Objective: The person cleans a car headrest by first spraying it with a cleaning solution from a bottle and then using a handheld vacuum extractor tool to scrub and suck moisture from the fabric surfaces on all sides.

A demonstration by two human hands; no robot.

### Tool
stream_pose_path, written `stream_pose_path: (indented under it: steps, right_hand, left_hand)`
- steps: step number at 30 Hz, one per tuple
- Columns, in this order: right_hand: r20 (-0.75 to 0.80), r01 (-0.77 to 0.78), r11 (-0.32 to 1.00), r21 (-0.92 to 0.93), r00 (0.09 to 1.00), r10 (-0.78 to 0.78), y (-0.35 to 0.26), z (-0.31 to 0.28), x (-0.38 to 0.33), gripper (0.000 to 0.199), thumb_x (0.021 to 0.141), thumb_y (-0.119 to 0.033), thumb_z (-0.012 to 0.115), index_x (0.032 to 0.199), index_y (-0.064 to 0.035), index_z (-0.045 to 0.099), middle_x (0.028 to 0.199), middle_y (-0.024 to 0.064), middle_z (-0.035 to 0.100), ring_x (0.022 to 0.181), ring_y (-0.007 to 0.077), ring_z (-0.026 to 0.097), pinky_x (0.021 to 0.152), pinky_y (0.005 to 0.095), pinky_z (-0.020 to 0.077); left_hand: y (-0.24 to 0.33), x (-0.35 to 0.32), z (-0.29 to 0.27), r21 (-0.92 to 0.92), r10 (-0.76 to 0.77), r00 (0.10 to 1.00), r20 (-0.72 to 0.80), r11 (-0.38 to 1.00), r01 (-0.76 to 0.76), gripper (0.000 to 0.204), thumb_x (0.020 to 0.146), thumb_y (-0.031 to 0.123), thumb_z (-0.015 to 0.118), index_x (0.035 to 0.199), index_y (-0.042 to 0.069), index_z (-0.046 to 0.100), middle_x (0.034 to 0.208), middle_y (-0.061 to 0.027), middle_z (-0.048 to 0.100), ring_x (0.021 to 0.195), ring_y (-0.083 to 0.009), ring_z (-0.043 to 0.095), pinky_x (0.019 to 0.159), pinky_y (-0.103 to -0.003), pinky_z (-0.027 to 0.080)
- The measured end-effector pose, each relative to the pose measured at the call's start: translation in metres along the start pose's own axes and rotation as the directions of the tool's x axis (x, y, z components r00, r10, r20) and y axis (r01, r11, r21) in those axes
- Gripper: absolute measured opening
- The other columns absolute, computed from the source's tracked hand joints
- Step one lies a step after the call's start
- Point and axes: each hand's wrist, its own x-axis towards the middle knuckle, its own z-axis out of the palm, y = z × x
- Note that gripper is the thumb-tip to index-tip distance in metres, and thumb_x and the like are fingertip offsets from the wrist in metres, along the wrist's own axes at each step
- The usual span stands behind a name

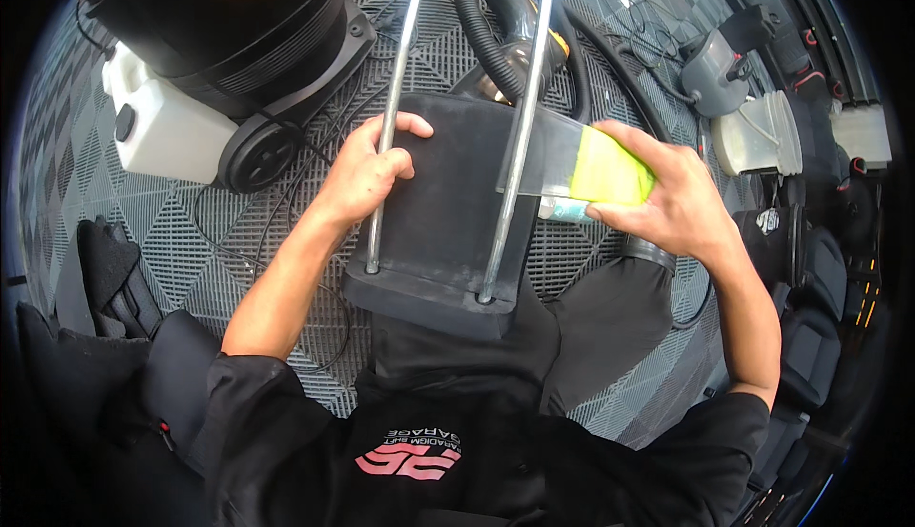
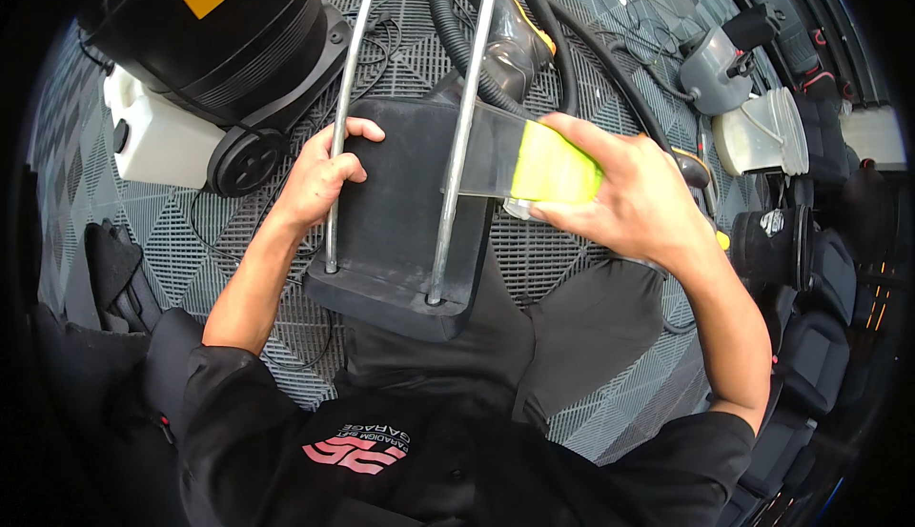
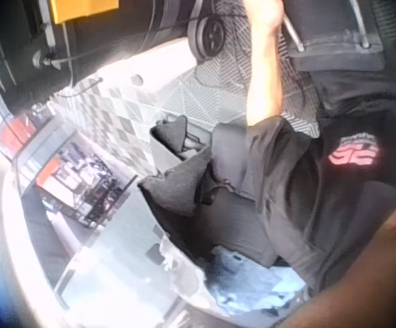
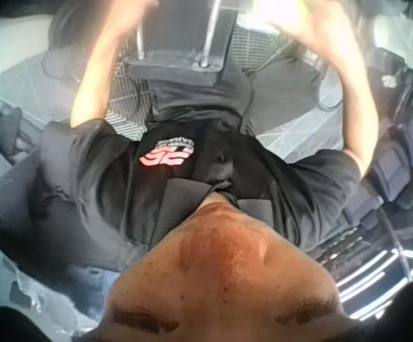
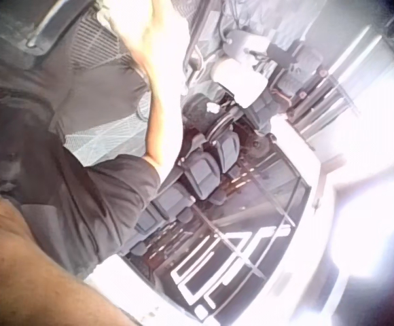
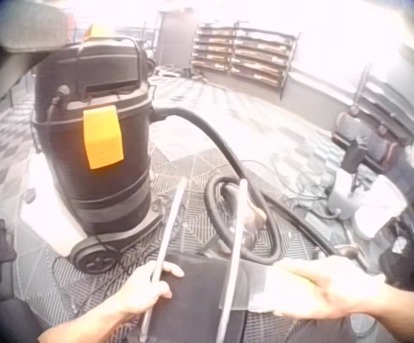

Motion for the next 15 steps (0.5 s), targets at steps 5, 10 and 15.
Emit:
stream_pose_path:
  steps: [5,10,15]
  right_hand:
    - [0.067,0.020,0.996,-0.090,0.998,-0.014,0.000,0.030,0.018,0.067,0.076,-0.034,0.083,0.132,-0.0078,0.058,0.090,0.0176,0.073,0.083,0.0380,0.072,0.073,0.0467,0.0571]
    - [0.156,-0.101,0.988,-0.116,0.981,0.119,-0.004,0.037,0.031,0.070,0.075,-0.029,0.085,0.135,-0.0062,0.058,0.105,0.0186,0.074,0.094,0.0382,0.072,0.084,0.0440,0.0571]
    - [0.198,-0.126,0.985,-0.119,0.969,0.148,-0.003,0.038,0.038,0.070,0.074,-0.027,0.085,0.135,-0.0053,0.059,0.104,0.0191,0.074,0.094,0.0390,0.072,0.085,0.0436,0.0567]
  left_hand:
    - [0.008,0.010,0.005,0.074,-0.037,0.999,0.026,0.997,0.035,0.041,0.071,0.002,0.056,0.111,0.004,0.065,0.080,0.0033,0.050,0.069,-0.0051,0.046,0.062,-0.021,0.040]
    - [-0.002,0.022,-0.002,0.075,-0.065,0.998,0.027,0.995,0.063,0.041,0.072,0.000,0.055,0.111,0.005,0.066,0.075,0.0059,0.048,0.065,-0.0039,0.044,0.057,-0.020,0.037]
    - [-0.003,0.021,-0.004,0.089,-0.097,0.995,0.020,0.992,0.095,0.042,0.072,-0.001,0.055,0.112,0.005,0.066,0.074,0.0060,0.047,0.063,-0.0036,0.043,0.057,-0.021,0.037]
